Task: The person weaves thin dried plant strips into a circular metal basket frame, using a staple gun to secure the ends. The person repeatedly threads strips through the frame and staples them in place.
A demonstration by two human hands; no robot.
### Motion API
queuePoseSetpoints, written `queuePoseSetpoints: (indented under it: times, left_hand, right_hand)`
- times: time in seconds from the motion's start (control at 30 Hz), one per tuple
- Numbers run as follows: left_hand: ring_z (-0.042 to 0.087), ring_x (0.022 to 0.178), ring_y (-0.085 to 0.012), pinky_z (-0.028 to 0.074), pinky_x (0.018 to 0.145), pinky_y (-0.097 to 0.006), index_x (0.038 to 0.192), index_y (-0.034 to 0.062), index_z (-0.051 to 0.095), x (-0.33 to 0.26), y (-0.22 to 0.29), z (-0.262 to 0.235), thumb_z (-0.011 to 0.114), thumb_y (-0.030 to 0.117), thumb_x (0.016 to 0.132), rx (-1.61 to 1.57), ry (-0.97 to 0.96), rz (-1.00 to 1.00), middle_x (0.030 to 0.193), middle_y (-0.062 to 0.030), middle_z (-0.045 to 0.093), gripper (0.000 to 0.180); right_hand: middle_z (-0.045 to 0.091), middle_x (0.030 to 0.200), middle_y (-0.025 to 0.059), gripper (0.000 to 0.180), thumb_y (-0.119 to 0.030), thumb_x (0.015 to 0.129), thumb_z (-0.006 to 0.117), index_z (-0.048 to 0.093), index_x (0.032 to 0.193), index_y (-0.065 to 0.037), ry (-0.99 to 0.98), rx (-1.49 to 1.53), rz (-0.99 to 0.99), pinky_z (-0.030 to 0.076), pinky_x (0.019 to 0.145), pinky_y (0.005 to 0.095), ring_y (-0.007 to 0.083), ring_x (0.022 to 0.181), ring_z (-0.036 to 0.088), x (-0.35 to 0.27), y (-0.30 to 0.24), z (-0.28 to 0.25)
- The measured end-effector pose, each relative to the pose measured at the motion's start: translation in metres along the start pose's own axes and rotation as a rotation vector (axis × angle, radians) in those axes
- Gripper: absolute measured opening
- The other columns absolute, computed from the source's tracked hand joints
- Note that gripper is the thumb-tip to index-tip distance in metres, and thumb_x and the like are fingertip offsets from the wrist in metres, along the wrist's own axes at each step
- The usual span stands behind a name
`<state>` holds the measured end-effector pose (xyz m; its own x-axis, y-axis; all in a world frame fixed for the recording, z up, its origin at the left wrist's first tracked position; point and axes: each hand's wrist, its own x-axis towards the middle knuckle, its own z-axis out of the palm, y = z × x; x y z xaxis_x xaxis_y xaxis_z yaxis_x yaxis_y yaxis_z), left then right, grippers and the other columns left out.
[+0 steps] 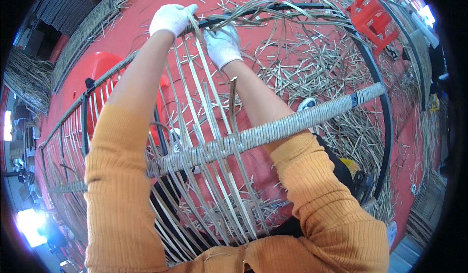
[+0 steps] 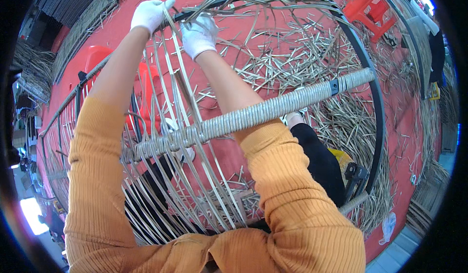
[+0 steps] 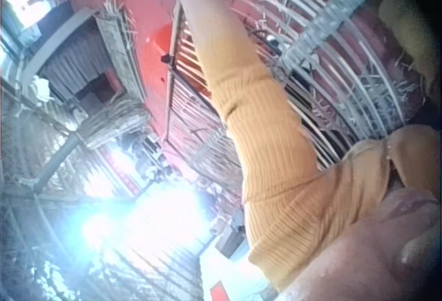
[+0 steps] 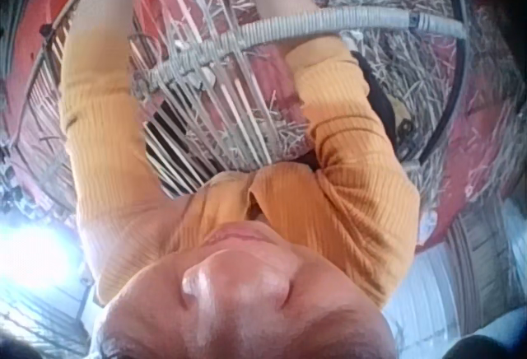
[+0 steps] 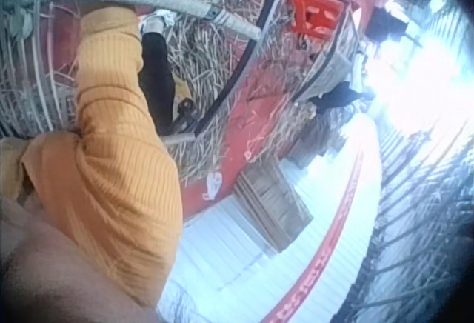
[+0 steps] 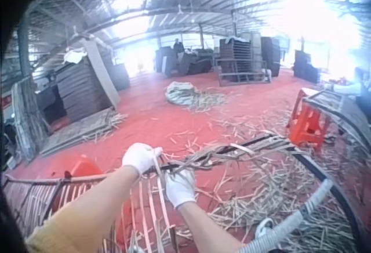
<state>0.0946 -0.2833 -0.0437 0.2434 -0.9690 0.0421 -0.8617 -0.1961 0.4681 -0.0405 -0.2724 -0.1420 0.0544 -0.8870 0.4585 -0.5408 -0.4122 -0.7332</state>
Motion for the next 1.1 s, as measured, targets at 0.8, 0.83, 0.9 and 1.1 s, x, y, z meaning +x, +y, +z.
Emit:
queuePoseSetpoints:
  times: [0.8, 0.83, 0.9, 1.1]
  left_hand:
    - [0.059, 0.059, -0.0146, 0.050, 0.062, -0.034, 0.089, 0.0064, 0.077, 0.045, -0.012, 0.016, 0.069, 0.031, 0.088, 0.100, -0.337, 0.079, 0.071, -0.0044, 0.067, 0.026]
    - [0.060, 0.061, -0.0135, 0.050, 0.062, -0.032, 0.090, 0.0048, 0.077, 0.036, -0.012, 0.012, 0.068, 0.031, 0.090, 0.028, -0.325, 0.075, 0.073, -0.0042, 0.068, 0.028]
    - [0.062, 0.065, -0.0114, 0.051, 0.062, -0.028, 0.092, 0.0016, 0.075, 0.012, -0.013, 0.001, 0.067, 0.032, 0.094, -0.176, -0.278, 0.181, 0.077, -0.0039, 0.069, 0.031]
    - [0.067, 0.085, -0.0192, 0.052, 0.082, -0.032, 0.116, 0.0082, 0.071, -0.041, -0.022, -0.005, 0.066, 0.031, 0.092, -0.271, -0.157, 0.467, 0.094, -0.0070, 0.074, 0.034]
  right_hand:
    - [0.071, 0.091, 0.0185, 0.037, -0.038, 0.096, 0.056, 0.071, 0.102, -0.004, -0.275, 0.088, -0.125, 0.052, 0.078, 0.0457, 0.0345, 0.090, 0.067, 0.003, 0.031, 0.006]
    - [0.070, 0.088, 0.0190, 0.040, -0.041, 0.094, 0.058, 0.071, 0.099, -0.005, -0.149, -0.279, -0.370, 0.053, 0.078, 0.0466, 0.0363, 0.093, 0.067, -0.012, 0.036, 0.002]
    - [0.067, 0.082, 0.0151, 0.030, -0.039, 0.091, 0.061, 0.071, 0.088, -0.010, 0.252, -0.071, -0.296, 0.052, 0.076, 0.0447, 0.0331, 0.085, 0.066, -0.075, 0.048, -0.016]
    - [0.070, 0.101, 0.0109, 0.038, -0.013, 0.092, 0.052, 0.058, 0.129, -0.014, -1.028, -0.599, 0.265, 0.052, 0.081, 0.0492, 0.0303, 0.095, 0.069, -0.360, 0.108, -0.143]
